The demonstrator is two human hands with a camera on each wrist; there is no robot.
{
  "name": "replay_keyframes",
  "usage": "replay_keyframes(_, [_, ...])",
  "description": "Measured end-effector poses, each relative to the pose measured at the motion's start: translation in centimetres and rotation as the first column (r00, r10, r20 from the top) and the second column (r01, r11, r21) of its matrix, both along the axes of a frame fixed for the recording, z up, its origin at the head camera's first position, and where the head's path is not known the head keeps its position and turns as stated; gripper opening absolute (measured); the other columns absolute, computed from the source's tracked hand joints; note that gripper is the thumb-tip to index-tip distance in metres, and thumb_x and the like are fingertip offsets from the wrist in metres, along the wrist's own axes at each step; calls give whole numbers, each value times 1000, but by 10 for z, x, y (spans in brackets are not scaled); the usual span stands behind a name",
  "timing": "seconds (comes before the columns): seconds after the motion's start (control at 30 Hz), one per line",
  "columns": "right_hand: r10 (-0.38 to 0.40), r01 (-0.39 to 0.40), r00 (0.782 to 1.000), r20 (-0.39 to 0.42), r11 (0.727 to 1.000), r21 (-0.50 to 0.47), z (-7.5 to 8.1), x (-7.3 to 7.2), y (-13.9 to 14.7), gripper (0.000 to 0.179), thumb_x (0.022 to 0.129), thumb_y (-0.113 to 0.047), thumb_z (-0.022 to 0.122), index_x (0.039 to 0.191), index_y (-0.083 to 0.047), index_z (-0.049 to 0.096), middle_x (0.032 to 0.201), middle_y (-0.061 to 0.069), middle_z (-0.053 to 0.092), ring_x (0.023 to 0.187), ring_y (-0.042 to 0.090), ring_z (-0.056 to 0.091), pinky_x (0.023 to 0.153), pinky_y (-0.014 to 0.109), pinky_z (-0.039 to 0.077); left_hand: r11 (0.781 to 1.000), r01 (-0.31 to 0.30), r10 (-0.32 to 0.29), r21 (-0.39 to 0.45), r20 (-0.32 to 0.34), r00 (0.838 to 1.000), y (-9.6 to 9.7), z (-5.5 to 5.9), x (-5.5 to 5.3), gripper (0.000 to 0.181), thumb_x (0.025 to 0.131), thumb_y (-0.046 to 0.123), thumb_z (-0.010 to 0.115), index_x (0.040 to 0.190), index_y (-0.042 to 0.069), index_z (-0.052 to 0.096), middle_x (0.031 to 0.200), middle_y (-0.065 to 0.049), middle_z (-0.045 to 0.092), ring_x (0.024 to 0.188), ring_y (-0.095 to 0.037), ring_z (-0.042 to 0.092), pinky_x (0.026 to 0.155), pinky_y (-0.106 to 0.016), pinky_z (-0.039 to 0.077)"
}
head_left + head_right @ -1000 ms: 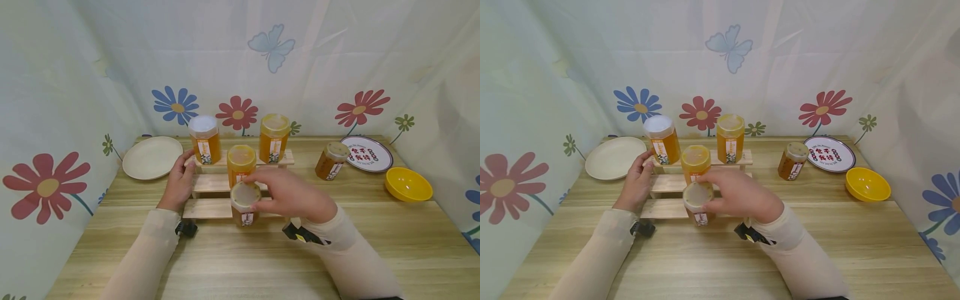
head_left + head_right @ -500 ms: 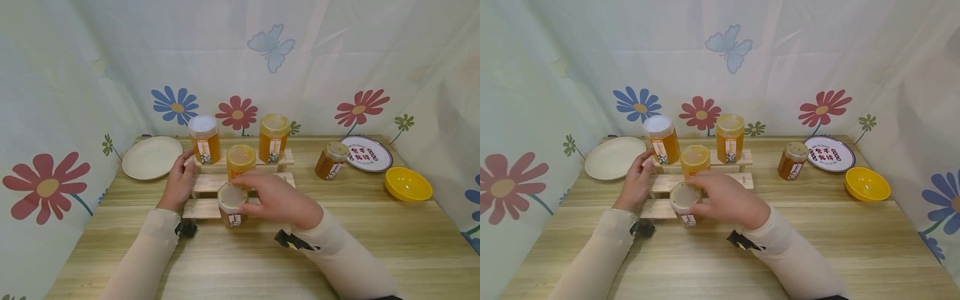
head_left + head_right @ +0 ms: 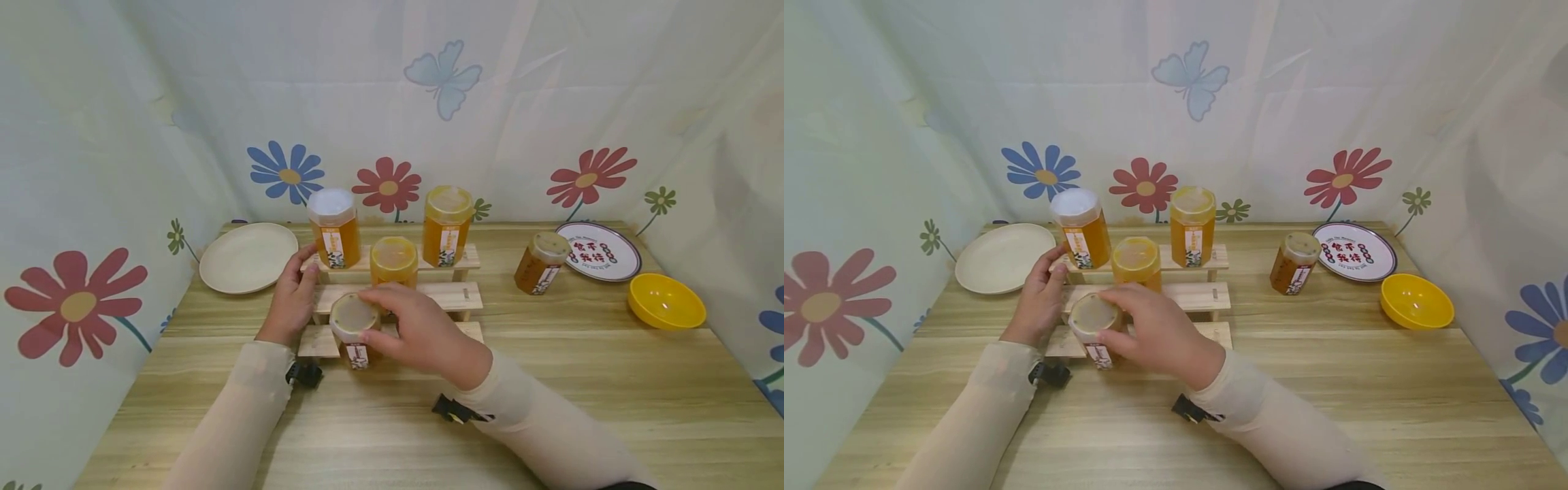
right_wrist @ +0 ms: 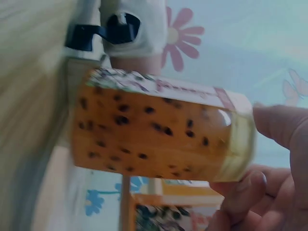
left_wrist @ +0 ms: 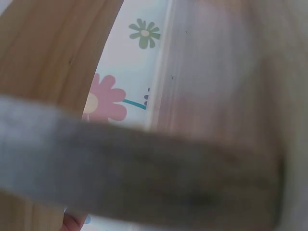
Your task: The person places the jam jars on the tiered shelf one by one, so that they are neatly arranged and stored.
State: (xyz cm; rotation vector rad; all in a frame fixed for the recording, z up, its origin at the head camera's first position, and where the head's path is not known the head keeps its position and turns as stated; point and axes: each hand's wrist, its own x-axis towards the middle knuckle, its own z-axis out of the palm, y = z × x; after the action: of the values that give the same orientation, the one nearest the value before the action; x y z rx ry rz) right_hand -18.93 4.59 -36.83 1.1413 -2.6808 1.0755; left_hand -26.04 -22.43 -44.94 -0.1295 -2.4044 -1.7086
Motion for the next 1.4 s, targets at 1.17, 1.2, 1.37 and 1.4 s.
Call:
replay_keyframes(1.17, [79,-22,976,203,963,-270,-37,-8,-28,64,106,-23,66,164,-27,39,162,-5,48,134,12,53,102,42,52,998,42,-41,46,-8,999,-2,2,-1,51,115,35,44,163,21,38,154,-14,50,122,-34,58,93,-23,48])
replay_keyframes(1.2, [87,-28,974,208,962,-272,-37,-9,-28,64,106,-23,66,164,-26,39,163,-4,47,138,12,51,107,42,50,998,41,-41,44,-5,999,-2,2,-1,51,115,35,44,163,21,38,154,-14,50,123,-33,58,93,-23,48])
replay_keyframes(1.37, [113,-54,964,240,969,-240,-33,-10,-24,65,107,-23,65,166,-24,36,166,-4,43,121,13,61,103,33,51,998,40,-40,42,6,999,-2,2,-1,51,115,34,43,164,22,37,155,-14,50,123,-33,57,94,-24,47])
replay_keyframes(1.4, [111,-55,965,239,972,-228,-31,-9,-23,66,107,-23,66,166,-25,36,166,-4,43,107,14,63,94,30,53,998,40,-41,42,5,999,-2,2,-1,51,115,34,44,164,21,37,155,-14,49,123,-33,57,94,-24,47])
